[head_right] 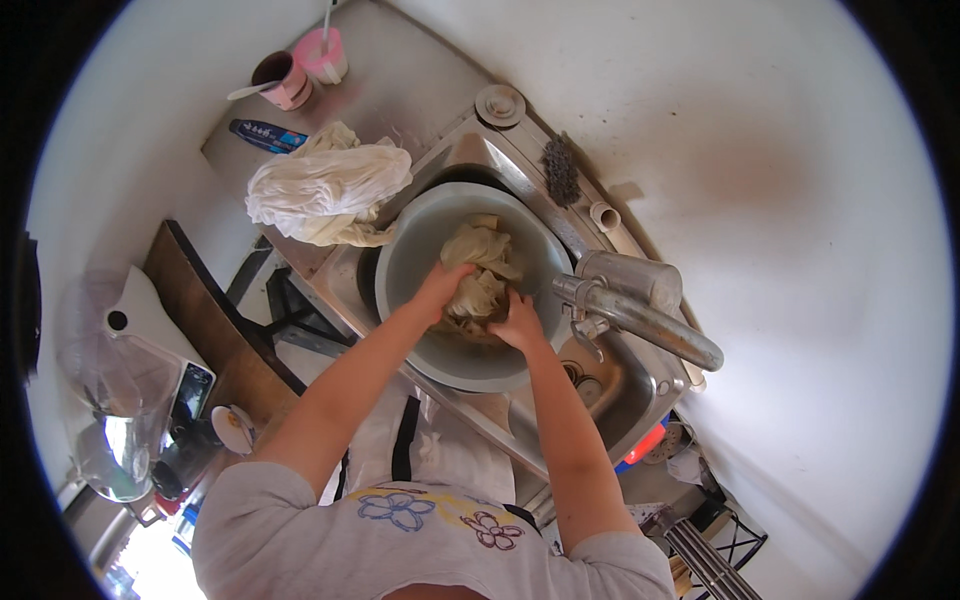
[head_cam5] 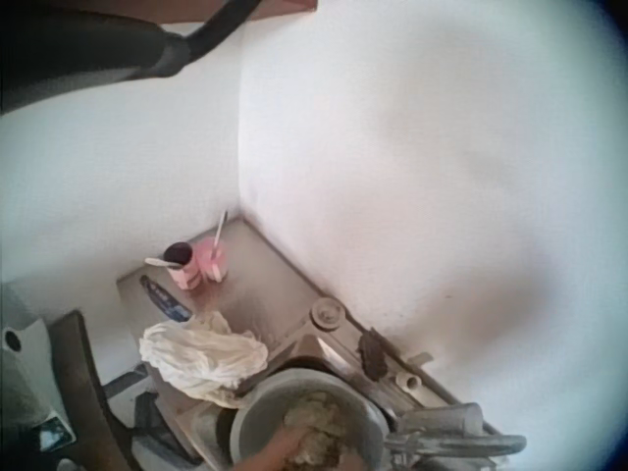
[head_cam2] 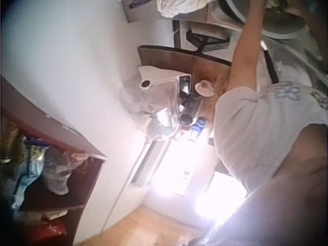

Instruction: The person washes clothes by hand in a basin placed in a kitchen sink. They repeatedly submerge, scrub, and wring out the fabric under running water. After washing, the person drains the basin and carries the wet clothes to another room.

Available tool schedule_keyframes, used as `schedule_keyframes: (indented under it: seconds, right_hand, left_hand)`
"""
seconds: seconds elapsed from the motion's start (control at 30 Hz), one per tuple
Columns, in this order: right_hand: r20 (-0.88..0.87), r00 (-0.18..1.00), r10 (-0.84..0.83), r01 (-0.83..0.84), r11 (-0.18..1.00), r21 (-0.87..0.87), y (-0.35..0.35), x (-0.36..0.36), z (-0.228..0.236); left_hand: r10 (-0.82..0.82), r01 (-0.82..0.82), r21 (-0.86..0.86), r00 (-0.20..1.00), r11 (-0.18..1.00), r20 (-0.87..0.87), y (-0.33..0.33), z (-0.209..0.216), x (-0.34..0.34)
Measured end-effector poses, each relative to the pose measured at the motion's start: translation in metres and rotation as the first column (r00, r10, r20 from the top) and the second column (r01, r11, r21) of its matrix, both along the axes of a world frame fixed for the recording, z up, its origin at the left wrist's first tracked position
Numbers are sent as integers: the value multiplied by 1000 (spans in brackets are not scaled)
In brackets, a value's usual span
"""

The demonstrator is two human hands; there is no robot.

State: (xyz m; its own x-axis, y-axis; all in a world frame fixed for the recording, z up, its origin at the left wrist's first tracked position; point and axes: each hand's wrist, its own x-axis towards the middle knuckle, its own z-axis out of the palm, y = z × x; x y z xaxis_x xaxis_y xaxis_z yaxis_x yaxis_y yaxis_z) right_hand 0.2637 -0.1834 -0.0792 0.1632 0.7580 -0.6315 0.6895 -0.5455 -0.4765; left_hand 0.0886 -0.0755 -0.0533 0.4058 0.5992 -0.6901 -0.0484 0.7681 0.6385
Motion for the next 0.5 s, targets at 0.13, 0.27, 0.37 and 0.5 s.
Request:
schedule_keyframes:
  seconds: [0.13,0.27,0.37,0.5]
  right_hand:
    - [31,970,240,-240,971,-14,18,-20,34]
    - [-8,997,79,-65,864,499,9,-37,53]
    - [-360,898,-254,393,832,391,-1,-46,72]
    - [-433,857,-279,503,632,589,4,-52,112]
  left_hand:
    - [181,-136,-221,964,966,197,-9,56,-9]
    - [349,-188,-419,869,888,350,-11,68,-20]
    - [455,-199,-499,758,843,467,-2,83,-28]
    - [470,-196,-501,723,843,507,1,85,-41]
